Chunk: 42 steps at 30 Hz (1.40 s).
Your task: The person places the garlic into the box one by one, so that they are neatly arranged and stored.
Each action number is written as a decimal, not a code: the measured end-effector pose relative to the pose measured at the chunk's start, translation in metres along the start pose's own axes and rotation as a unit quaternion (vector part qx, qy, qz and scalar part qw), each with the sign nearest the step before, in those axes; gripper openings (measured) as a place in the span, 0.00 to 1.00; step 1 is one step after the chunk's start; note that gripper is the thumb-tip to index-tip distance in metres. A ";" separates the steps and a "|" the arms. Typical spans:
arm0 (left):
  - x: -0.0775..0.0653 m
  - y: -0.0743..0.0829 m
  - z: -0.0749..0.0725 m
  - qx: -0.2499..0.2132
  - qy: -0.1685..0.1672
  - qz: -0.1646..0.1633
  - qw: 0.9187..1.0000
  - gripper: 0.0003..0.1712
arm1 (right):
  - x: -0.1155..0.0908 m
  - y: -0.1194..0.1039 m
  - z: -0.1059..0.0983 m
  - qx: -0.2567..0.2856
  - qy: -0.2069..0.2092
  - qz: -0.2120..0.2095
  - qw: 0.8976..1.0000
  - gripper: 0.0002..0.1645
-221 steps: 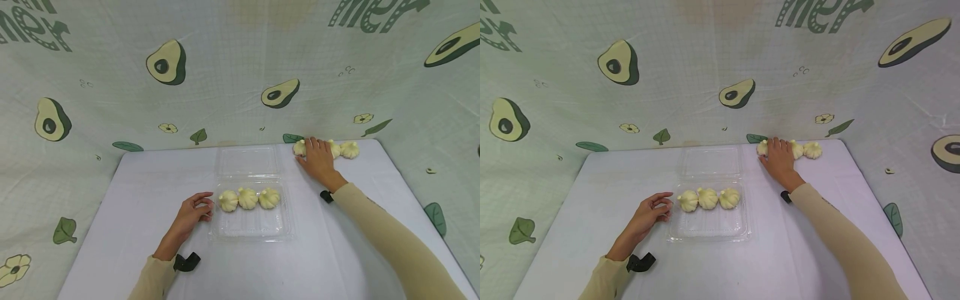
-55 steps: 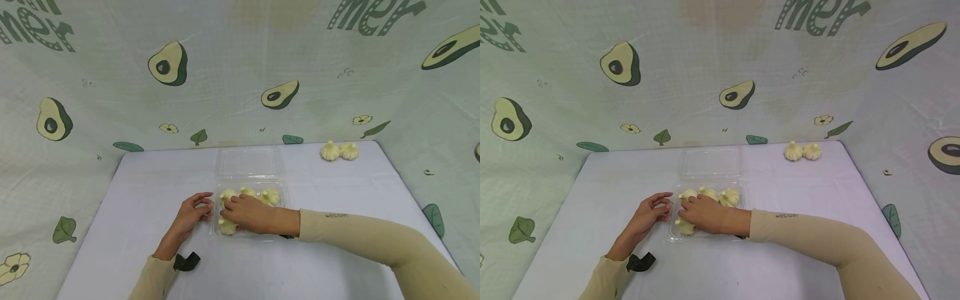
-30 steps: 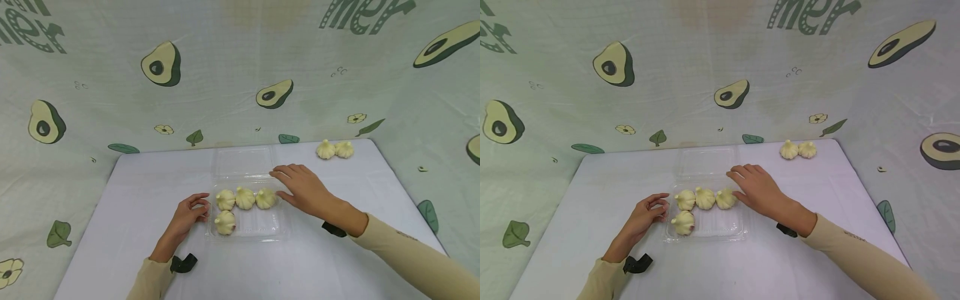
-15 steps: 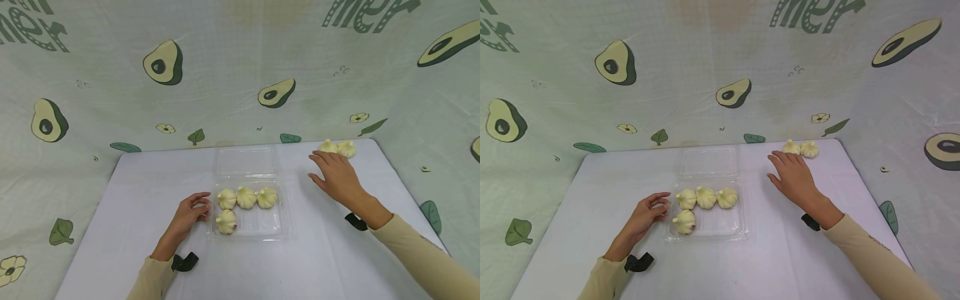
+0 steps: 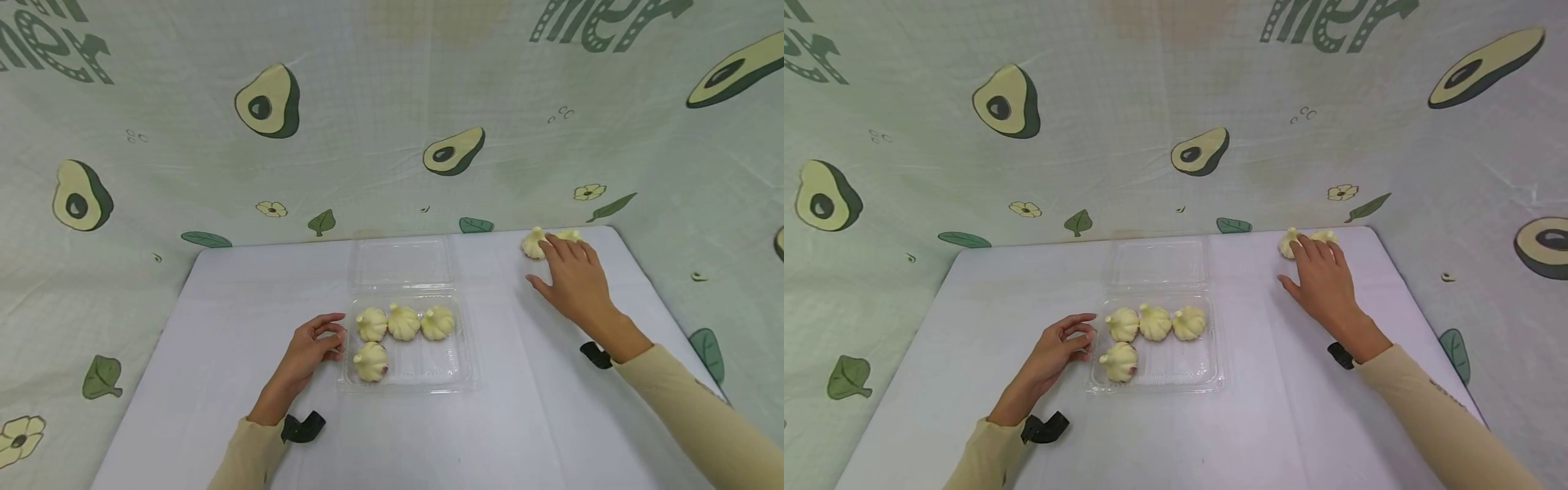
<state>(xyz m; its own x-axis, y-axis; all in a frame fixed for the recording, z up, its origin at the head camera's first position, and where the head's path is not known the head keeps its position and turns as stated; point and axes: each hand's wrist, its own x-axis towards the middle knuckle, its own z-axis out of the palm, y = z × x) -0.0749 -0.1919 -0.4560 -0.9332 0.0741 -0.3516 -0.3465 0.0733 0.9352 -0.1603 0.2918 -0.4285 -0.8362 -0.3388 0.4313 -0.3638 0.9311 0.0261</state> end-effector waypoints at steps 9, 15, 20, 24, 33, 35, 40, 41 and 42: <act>0.000 0.000 0.000 -0.002 0.002 -0.006 1.000 0.26 | 0.008 0.023 0.013 0.002 -0.026 0.045 0.999 0.49; 0.000 0.000 0.001 -0.003 0.003 -0.005 1.000 0.27 | 0.014 0.032 0.021 -0.001 -0.035 0.049 0.998 0.51; 0.000 0.000 0.001 -0.004 0.002 -0.003 1.000 0.27 | 0.020 0.037 0.027 -0.003 -0.050 0.050 0.997 0.51; -0.001 0.001 0.001 -0.004 0.003 -0.001 1.000 0.27 | 0.025 0.039 0.030 -0.007 -0.071 0.057 0.996 0.51; -0.001 0.001 0.001 -0.005 0.001 0.002 1.000 0.26 | 0.032 0.043 0.036 0.003 -0.119 0.075 0.990 0.49; -0.001 0.000 0.001 -0.005 0.002 0.001 1.000 0.26 | 0.033 0.044 0.038 0.008 -0.116 0.072 0.991 0.47; -0.001 0.000 0.001 -0.004 0.005 0.000 1.000 0.26 | 0.034 0.043 0.040 0.012 -0.111 0.064 0.992 0.42; -0.001 0.000 0.001 -0.004 0.005 0.000 1.000 0.26 | 0.035 0.043 0.040 0.011 -0.113 0.063 0.992 0.41; -0.001 0.000 0.001 -0.003 0.005 0.000 1.000 0.26 | 0.035 0.042 0.040 0.011 -0.115 0.062 0.991 0.41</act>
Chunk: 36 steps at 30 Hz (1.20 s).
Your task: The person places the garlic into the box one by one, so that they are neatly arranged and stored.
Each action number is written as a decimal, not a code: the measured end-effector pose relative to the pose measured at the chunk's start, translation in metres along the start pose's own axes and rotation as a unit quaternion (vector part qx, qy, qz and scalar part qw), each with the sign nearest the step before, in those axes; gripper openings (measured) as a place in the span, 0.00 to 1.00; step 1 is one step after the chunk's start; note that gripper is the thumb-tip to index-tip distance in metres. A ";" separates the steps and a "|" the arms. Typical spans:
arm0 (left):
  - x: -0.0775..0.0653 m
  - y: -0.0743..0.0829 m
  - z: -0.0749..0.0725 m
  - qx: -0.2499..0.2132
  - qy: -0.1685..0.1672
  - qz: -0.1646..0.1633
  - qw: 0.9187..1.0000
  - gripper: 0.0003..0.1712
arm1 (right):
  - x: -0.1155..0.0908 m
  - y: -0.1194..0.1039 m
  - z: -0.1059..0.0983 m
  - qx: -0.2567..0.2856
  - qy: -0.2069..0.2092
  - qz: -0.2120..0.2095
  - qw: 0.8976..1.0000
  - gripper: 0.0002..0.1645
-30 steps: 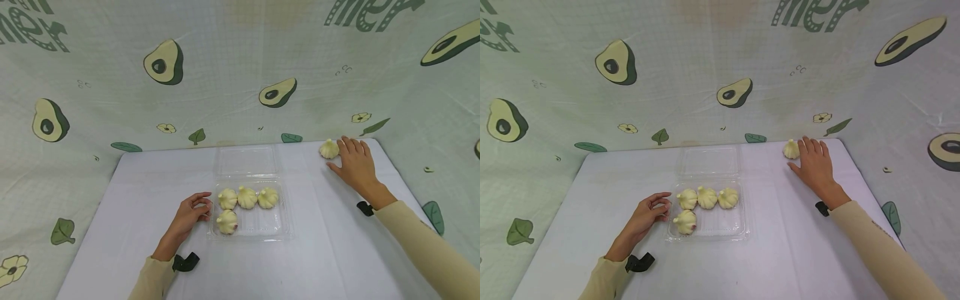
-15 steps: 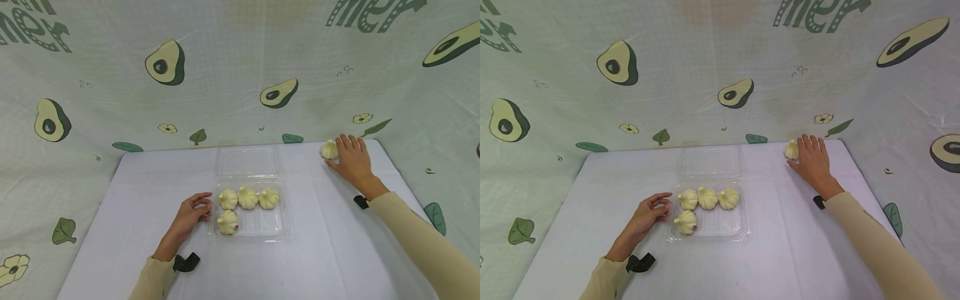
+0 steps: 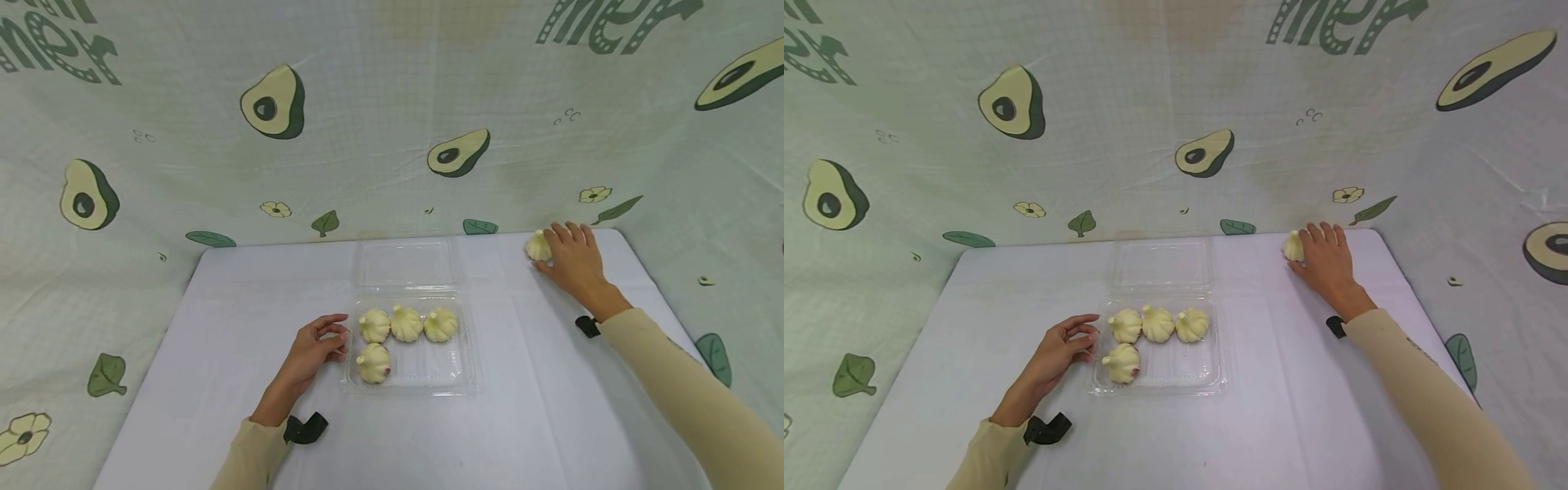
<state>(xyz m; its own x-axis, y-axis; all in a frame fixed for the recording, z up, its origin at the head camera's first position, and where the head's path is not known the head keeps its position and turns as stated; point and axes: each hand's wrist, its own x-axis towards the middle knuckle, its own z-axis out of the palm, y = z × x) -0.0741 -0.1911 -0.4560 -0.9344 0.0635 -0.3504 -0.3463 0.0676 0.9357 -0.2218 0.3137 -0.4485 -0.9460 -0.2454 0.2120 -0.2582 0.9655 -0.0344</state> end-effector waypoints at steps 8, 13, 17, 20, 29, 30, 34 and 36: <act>0.000 0.001 0.000 0.000 -0.003 0.002 1.000 0.27 | 0.003 -0.002 0.003 -0.002 -0.006 -0.016 1.000 0.39; -0.001 0.001 0.000 -0.001 -0.004 0.002 1.000 0.27 | 0.006 -0.004 0.004 -0.006 0.001 -0.024 1.000 0.37; -0.001 0.000 0.000 -0.001 -0.002 0.002 1.000 0.27 | 0.006 -0.007 0.003 -0.006 0.000 -0.028 1.000 0.37; -0.001 0.000 0.000 -0.002 -0.002 0.003 1.000 0.26 | 0.006 -0.009 0.003 -0.007 -0.002 -0.031 1.000 0.37; 0.000 -0.002 0.000 -0.004 -0.006 0.004 1.000 0.27 | -0.003 -0.013 -0.001 -0.005 0.012 -0.032 0.999 0.37; 0.000 -0.002 0.000 -0.004 -0.006 0.005 1.000 0.27 | -0.004 -0.014 -0.002 -0.003 0.018 -0.034 0.999 0.37; 0.001 -0.002 -0.001 0.000 -0.006 0.006 1.000 0.27 | -0.012 -0.022 -0.009 0.010 0.038 -0.041 0.998 0.37; 0.001 -0.002 -0.001 0.000 -0.006 0.007 1.000 0.27 | -0.017 -0.029 -0.014 0.021 0.044 -0.048 0.998 0.37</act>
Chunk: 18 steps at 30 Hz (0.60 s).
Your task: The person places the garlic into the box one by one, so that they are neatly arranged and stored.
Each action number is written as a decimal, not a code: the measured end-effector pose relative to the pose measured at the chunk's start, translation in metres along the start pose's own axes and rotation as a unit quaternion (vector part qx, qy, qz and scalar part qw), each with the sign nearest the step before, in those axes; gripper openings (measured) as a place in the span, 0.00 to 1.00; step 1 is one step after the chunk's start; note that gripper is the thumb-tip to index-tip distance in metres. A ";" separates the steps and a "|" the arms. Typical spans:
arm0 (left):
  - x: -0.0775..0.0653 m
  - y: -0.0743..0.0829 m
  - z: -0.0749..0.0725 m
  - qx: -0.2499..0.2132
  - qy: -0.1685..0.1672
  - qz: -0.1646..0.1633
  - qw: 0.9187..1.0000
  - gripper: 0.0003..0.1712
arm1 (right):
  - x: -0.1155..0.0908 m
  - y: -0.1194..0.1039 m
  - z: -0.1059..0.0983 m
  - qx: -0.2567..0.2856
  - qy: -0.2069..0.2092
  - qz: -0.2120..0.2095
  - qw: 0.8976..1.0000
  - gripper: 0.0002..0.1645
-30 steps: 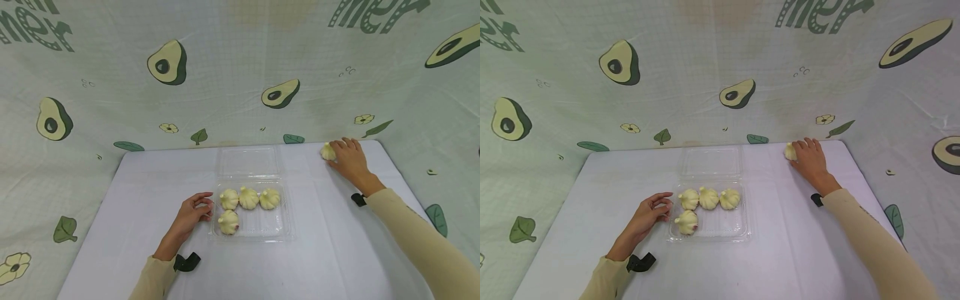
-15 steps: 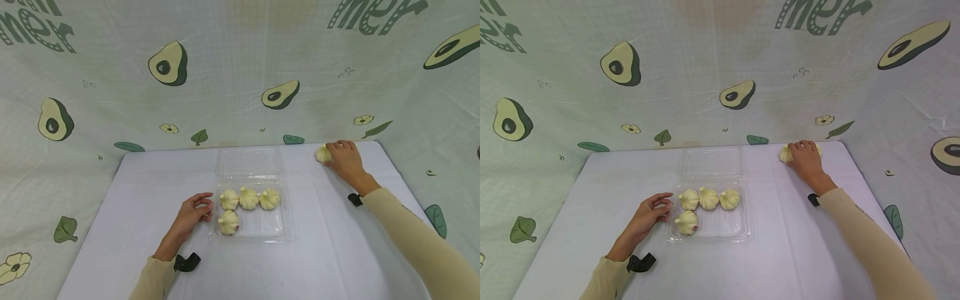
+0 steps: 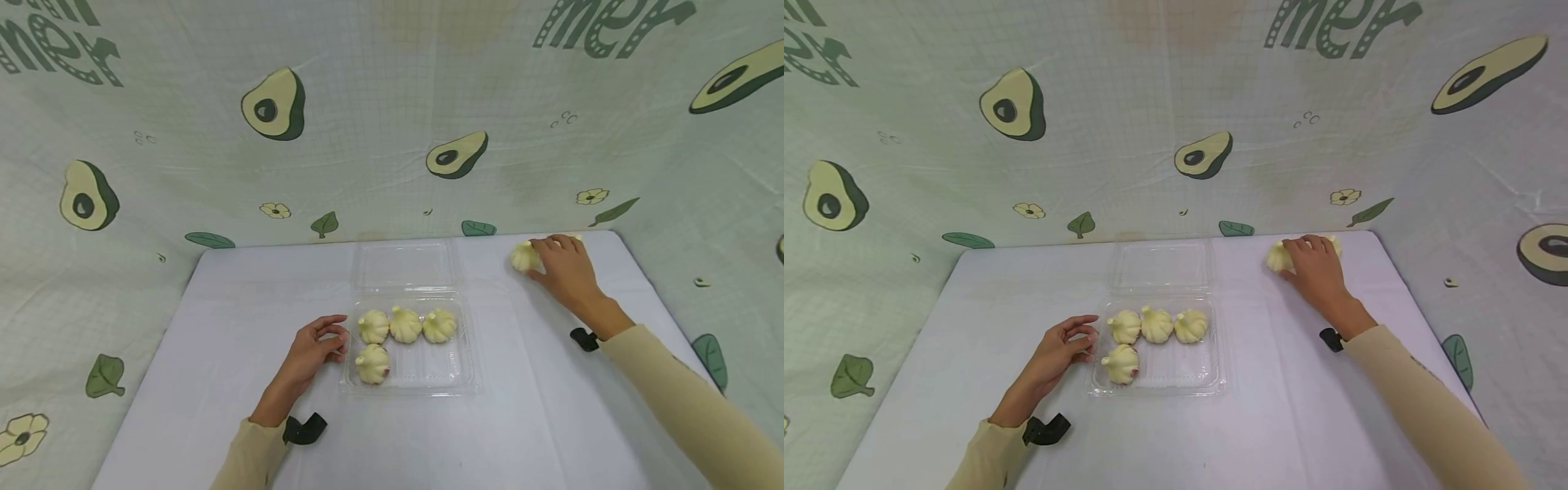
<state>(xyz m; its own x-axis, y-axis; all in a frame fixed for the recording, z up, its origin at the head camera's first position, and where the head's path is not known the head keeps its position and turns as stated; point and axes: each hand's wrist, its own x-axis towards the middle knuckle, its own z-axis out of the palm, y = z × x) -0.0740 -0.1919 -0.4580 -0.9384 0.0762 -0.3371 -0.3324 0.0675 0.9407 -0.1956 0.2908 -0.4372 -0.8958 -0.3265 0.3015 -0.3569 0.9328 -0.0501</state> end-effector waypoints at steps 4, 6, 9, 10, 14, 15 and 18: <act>-0.001 0.000 -0.001 0.001 -0.001 0.000 1.000 0.27 | -0.007 -0.020 -0.010 0.019 0.018 -0.024 0.999 0.37; -0.001 0.000 -0.001 0.001 -0.001 -0.001 1.000 0.27 | -0.010 -0.031 -0.014 0.029 0.026 -0.038 0.999 0.37; -0.001 0.000 -0.001 0.000 -0.003 -0.001 1.000 0.27 | -0.015 -0.047 -0.019 0.040 0.036 -0.055 0.997 0.38; 0.000 0.000 -0.001 0.001 -0.003 0.000 1.000 0.27 | -0.016 -0.052 -0.021 0.045 0.039 -0.061 0.996 0.38; 0.000 0.001 -0.001 0.002 -0.004 -0.001 1.000 0.27 | -0.021 -0.072 -0.029 0.061 0.058 -0.092 0.992 0.39; 0.000 0.001 -0.001 0.002 -0.004 -0.002 1.000 0.27 | -0.022 -0.076 -0.031 0.065 0.062 -0.101 0.991 0.40; 0.000 0.001 -0.001 0.002 -0.004 -0.003 1.000 0.27 | -0.025 -0.091 -0.038 0.074 0.067 -0.125 0.987 0.41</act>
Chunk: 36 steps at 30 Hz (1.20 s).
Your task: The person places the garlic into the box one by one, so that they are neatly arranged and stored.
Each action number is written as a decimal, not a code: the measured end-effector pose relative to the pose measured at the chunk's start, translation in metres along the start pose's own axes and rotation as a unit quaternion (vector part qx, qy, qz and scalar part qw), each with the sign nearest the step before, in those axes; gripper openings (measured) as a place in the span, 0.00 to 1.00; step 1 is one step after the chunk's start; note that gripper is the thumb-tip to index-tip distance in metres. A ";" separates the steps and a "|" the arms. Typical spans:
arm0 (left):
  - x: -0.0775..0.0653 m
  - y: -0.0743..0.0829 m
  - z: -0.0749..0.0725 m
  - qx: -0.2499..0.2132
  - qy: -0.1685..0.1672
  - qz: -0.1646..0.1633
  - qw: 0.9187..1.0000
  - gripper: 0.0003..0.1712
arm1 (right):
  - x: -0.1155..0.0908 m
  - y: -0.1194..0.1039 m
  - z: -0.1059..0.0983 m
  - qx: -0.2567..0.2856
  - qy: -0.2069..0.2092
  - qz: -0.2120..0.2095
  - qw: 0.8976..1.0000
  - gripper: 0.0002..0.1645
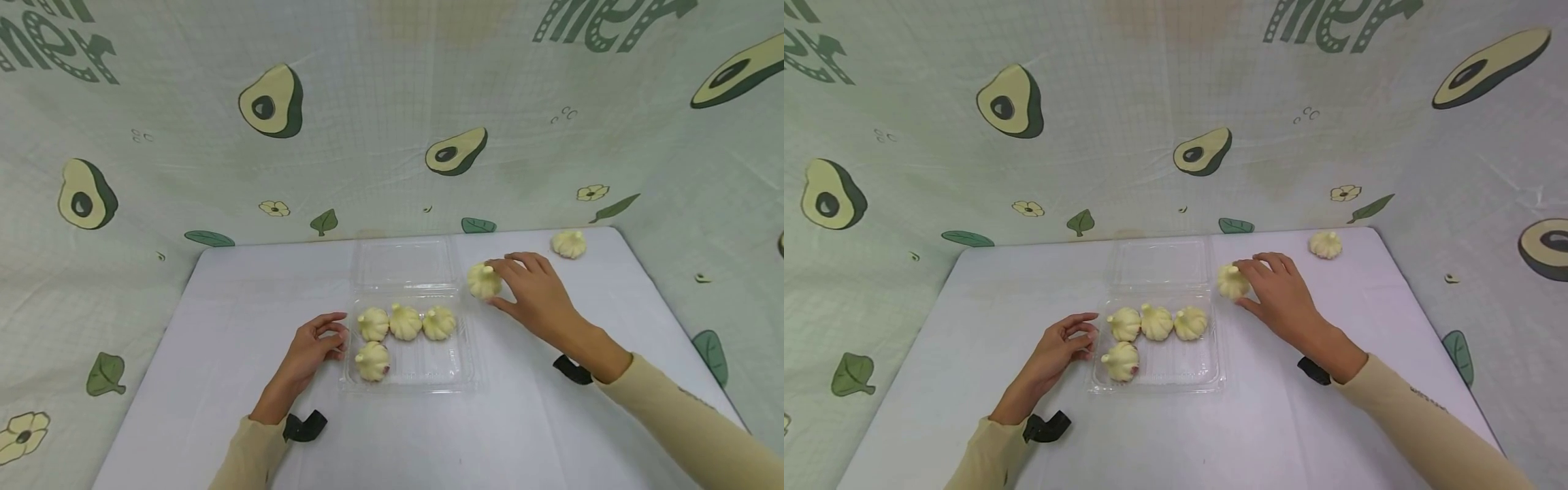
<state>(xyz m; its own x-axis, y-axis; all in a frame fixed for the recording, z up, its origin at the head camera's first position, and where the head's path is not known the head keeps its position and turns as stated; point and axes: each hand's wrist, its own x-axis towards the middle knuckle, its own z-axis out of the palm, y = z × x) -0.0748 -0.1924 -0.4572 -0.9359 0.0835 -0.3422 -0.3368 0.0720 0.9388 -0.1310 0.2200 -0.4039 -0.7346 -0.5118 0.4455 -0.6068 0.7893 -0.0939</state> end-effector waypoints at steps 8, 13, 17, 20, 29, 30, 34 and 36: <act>0.001 0.000 0.000 -0.001 0.000 0.000 1.000 0.27 | 0.001 -0.040 -0.005 0.038 0.007 -0.080 0.996 0.44; 0.001 -0.001 0.000 -0.002 0.001 0.000 1.000 0.27 | 0.003 -0.062 -0.004 0.051 0.008 -0.134 0.990 0.44; 0.000 -0.001 0.000 -0.002 0.003 -0.001 1.000 0.27 | 0.006 -0.075 -0.001 0.053 -0.007 -0.162 0.985 0.43; 0.000 -0.002 0.000 -0.002 0.003 -0.001 1.000 0.27 | 0.008 -0.083 0.001 0.051 -0.028 -0.174 0.983 0.43; -0.001 -0.003 -0.001 -0.002 0.006 0.001 1.000 0.27 | 0.015 -0.100 0.010 0.006 -0.064 -0.240 0.969 0.43; -0.001 -0.003 -0.001 -0.003 0.006 0.001 1.000 0.27 | 0.016 -0.101 0.011 0.003 -0.068 -0.245 0.967 0.43; 0.000 -0.002 0.000 -0.005 0.005 0.000 1.000 0.27 | 0.019 -0.105 0.015 -0.003 -0.080 -0.259 0.962 0.43; 0.000 -0.002 0.000 -0.005 0.004 0.000 1.000 0.27 | 0.021 -0.106 0.018 -0.006 -0.085 -0.264 0.961 0.42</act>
<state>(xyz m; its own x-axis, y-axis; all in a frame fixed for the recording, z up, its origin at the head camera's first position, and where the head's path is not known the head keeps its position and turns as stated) -0.0738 -0.1927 -0.4594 -0.9365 0.0754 -0.3424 -0.3383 0.0622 0.9390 -0.0871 0.1196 -0.4006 -0.3651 -0.8892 0.2757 -0.9058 0.4077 0.1155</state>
